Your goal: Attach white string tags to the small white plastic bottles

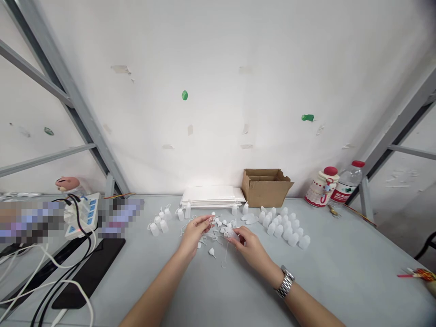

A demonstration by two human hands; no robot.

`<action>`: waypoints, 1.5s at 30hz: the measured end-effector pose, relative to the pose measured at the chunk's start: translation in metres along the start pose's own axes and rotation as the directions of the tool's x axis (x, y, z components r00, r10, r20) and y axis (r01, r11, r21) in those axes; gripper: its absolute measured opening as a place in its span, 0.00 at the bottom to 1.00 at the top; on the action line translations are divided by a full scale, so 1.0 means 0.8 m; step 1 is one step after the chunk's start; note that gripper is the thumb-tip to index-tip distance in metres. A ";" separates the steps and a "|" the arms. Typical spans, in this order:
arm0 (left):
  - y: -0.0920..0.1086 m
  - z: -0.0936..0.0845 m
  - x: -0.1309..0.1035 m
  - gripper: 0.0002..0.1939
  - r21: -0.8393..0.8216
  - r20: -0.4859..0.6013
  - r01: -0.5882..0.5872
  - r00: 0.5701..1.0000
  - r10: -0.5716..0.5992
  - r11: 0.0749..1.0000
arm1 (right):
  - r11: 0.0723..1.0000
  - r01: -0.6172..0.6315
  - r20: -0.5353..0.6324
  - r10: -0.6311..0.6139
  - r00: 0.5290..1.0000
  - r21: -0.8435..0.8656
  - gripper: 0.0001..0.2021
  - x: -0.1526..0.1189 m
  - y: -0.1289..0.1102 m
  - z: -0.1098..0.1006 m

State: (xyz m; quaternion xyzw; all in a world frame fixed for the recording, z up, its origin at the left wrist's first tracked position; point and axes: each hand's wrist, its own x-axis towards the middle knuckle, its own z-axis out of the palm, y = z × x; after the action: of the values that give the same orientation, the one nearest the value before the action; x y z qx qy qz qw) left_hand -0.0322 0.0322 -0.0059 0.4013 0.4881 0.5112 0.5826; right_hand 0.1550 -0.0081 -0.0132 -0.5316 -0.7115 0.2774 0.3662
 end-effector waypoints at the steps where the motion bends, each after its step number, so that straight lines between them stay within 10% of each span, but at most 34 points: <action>1: 0.000 0.001 0.000 0.20 -0.001 -0.007 -0.008 1.000 0.008 1.000 | 1.000 0.002 -0.002 -0.002 1.000 -0.002 0.08 0.000 0.001 0.000; 18: -0.002 0.006 -0.004 0.17 -0.083 0.070 -0.025 0.997 0.031 0.996 | 1.000 0.015 -0.016 -0.014 1.000 0.016 0.09 -0.001 0.000 0.002; 26: -0.003 0.008 -0.008 0.09 0.238 -0.064 -0.287 0.948 0.310 0.928 | 1.000 0.001 -0.008 -0.001 1.000 0.024 0.08 -0.001 0.001 0.005; 45: -0.012 0.023 -0.021 0.08 0.258 0.162 -0.310 0.948 0.275 0.915 | 1.000 0.001 -0.023 0.000 1.000 0.019 0.08 -0.001 0.003 0.008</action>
State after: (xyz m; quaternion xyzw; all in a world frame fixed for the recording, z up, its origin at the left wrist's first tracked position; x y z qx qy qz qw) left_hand -0.0123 0.0147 -0.0092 0.5786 0.4532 0.4929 0.4657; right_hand 0.1509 -0.0080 -0.0192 -0.5311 -0.7047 0.2780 0.3796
